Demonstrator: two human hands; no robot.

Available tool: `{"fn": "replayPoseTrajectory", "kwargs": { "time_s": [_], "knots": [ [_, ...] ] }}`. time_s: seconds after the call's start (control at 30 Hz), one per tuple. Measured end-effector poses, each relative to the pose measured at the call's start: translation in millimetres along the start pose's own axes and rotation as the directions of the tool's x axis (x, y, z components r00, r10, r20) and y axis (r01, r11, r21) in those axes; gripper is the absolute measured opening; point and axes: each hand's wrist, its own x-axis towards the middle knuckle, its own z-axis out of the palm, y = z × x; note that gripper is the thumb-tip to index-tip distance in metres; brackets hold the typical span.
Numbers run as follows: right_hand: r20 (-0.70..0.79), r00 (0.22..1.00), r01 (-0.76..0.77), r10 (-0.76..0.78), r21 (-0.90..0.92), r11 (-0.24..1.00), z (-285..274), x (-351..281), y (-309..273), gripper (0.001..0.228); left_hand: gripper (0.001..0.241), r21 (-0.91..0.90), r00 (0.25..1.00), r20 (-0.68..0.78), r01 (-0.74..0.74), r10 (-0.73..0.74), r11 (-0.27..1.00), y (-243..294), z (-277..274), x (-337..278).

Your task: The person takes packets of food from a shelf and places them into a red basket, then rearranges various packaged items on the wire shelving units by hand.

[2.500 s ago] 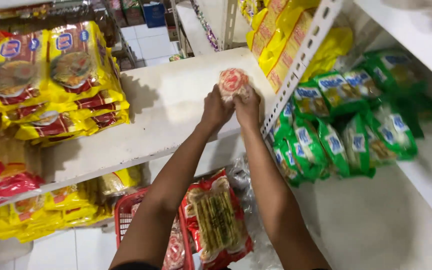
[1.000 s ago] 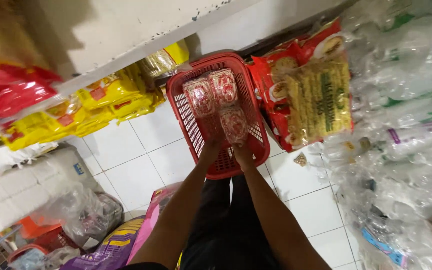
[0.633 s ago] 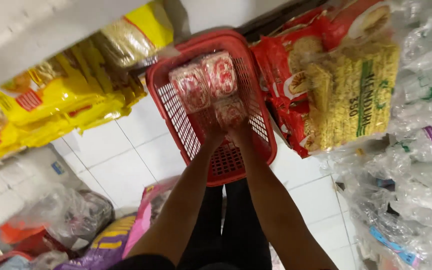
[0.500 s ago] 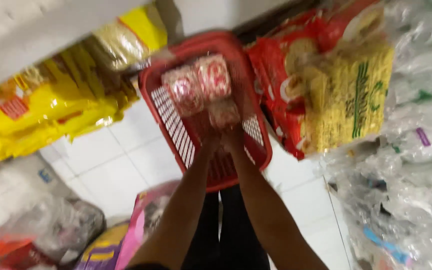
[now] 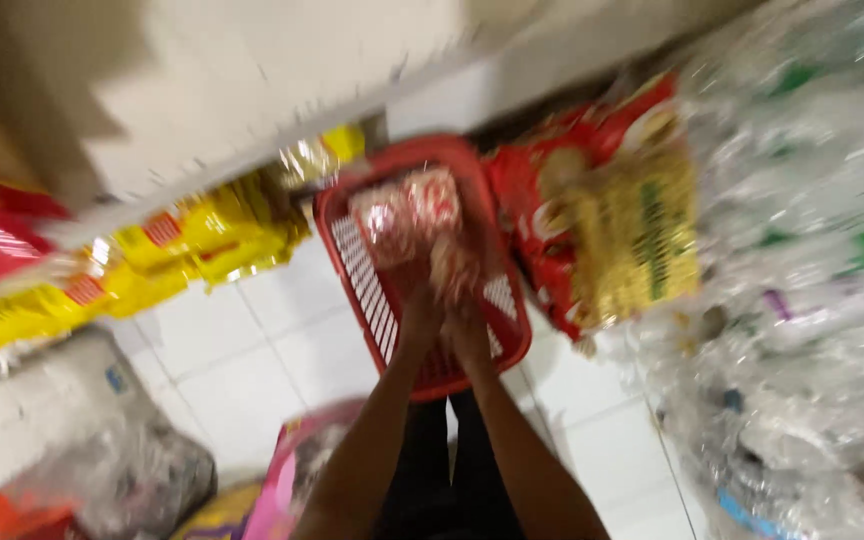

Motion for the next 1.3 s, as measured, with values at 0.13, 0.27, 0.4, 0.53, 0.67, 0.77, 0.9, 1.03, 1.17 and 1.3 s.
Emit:
{"fn": "replayPoseTrajectory", "kwargs": {
  "time_s": [0.13,0.27,0.4,0.53,0.67,0.77,0.9,1.03,1.17,1.3],
  "knots": [
    [-0.014,0.896,0.419,-0.445,-0.310,0.854,-39.8,-81.2,-134.0,0.070,0.018,-0.591,0.893,0.273,0.448,-0.357,0.671,125.4,-95.9,1.0],
    [-0.028,0.695,0.688,-0.718,-0.263,0.676,-80.9,-148.6,-284.8,0.077,0.034,-0.708,0.934,0.296,0.356,-0.202,0.610,289.3,-159.1,20.7],
    [-0.025,0.504,0.690,-0.864,-0.589,0.420,-149.6,-164.4,-393.5,0.080,0.057,-0.624,0.995,-0.008,-0.085,0.102,0.777,415.8,-162.6,72.3],
    [-0.131,0.366,0.784,-0.921,-0.490,0.381,-215.9,-108.1,-475.7,0.060,0.049,-0.438,0.952,-0.163,-0.304,0.258,0.846,499.4,-128.8,179.1],
    [-0.247,0.226,0.836,-0.942,-0.447,0.318,-273.2,-1.4,-556.7,0.044,0.048,-0.257,0.955,-0.147,-0.288,0.257,0.923,557.3,-75.0,322.4],
    [-0.264,0.230,0.813,-0.937,-0.477,0.334,-305.9,57.6,-572.3,0.036,0.042,0.333,0.906,-0.166,-0.321,0.390,0.887,560.8,-27.5,406.0],
    [-0.263,0.262,0.854,-0.928,-0.384,0.350,-323.7,90.0,-604.0,0.039,0.048,0.132,0.958,-0.222,-0.156,0.183,0.979,555.3,-9.3,455.9],
    [-0.209,0.211,0.882,-0.955,-0.380,0.278,-328.8,75.2,-589.0,0.042,0.052,-0.052,0.971,-0.203,-0.139,0.126,0.989,565.5,15.1,473.3],
    [-0.282,0.316,0.877,-0.906,-0.276,0.392,-333.4,66.0,-555.1,0.035,0.062,-0.370,0.997,-0.033,0.050,-0.067,0.928,595.9,36.9,473.9],
    [-0.281,0.297,0.888,-0.913,-0.269,0.372,-338.7,65.8,-519.0,0.034,0.068,-0.448,0.998,0.027,-0.039,0.057,0.893,613.9,27.8,450.9]
  ]
}}
